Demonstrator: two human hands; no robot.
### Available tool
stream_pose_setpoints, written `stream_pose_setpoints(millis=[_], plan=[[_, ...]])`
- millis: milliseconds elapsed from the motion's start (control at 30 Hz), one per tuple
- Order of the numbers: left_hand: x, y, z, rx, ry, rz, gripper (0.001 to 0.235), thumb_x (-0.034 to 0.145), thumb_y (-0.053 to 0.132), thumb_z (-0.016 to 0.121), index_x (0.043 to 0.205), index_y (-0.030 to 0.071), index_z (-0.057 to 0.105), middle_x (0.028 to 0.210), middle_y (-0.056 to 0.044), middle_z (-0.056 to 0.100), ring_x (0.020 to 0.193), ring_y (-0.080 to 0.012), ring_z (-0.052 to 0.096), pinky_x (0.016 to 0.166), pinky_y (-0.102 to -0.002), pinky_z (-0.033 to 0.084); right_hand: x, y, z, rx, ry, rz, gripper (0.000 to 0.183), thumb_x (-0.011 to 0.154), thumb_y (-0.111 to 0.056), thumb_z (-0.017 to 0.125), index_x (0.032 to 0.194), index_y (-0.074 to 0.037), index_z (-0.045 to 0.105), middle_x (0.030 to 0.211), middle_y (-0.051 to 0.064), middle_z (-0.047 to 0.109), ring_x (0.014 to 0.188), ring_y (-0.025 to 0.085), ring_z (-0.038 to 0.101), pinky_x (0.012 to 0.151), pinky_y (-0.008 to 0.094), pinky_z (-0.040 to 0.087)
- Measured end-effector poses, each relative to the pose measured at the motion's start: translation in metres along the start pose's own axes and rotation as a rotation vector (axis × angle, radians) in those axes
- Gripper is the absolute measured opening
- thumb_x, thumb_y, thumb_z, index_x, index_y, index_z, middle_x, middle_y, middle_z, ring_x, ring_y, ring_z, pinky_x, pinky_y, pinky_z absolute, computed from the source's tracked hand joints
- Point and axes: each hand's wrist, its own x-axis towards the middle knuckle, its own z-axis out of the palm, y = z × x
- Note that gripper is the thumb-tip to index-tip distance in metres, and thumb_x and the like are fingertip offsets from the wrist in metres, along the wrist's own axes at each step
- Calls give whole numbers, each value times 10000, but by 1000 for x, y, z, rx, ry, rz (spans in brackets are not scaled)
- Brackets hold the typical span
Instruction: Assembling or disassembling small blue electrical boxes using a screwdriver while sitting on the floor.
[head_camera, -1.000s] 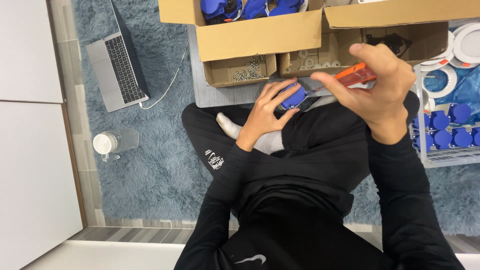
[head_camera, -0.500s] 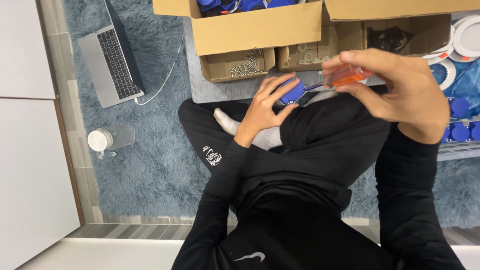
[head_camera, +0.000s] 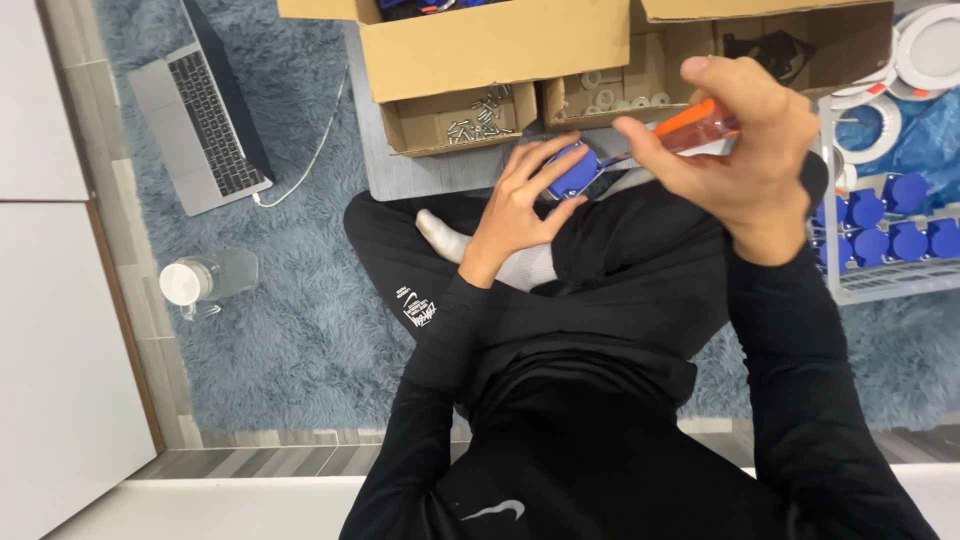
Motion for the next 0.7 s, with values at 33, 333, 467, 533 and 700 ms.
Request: stream_pose_setpoints(millis=[33, 333, 467, 533, 700], plan=[[0, 1, 0, -6, -2, 3, 642, 861, 112, 920, 1463, 134, 696, 1548, -25, 639, 1339, -300, 654, 1222, -441, 564, -2, 1, 3, -7, -2, 2, 762, 1002, 41, 1193, 1444, 93, 574, 1153, 284, 785, 779, 330, 670, 679, 426, 528], [0, 2, -1, -23, -2, -3, 623, 870, 104, 904, 1458, 117, 697, 1559, -44, 629, 1340, -315, 653, 1224, -444, 545, 24, -17, -22, 118, -112, 101, 547, 966, 2, 1074, 1396, 94, 747, 1207, 244, 607, 956, 333, 538, 810, 428, 465], [1, 0, 0, -26, 5, 4, 630, 864, 94, 907, 1457, 120, 695, 1557, -44, 632, 1344, -308, 656, 1219, -441, 553, 35, -8, -46, 656, -439, 172, 848, 964, 238, 677, 1676, -76, 338, 1616, 326, 562, 1399, 418, 709, 1082, 409, 689], [0, 0, 0, -28, 6, 4, 632, 865, 98, 909, 1460, 123, 695, 1561, -43, 629, 1349, -308, 656, 1220, -443, 556, 31, -5, -51, 637, -510, 167, 895, 948, 219, 694, 1700, -110, 337, 1558, 333, 671, 1295, 387, 793, 1024, 374, 702], [0, 0, 1, -13, 5, -3, 625, 869, 113, 911, 1456, 121, 697, 1553, -46, 636, 1358, -309, 655, 1232, -446, 544, 27, -9, -45, 350, -327, 106, 672, 949, 122, 1032, 1492, 116, 637, 1262, 306, 810, 1070, 359, 758, 894, 400, 595]])
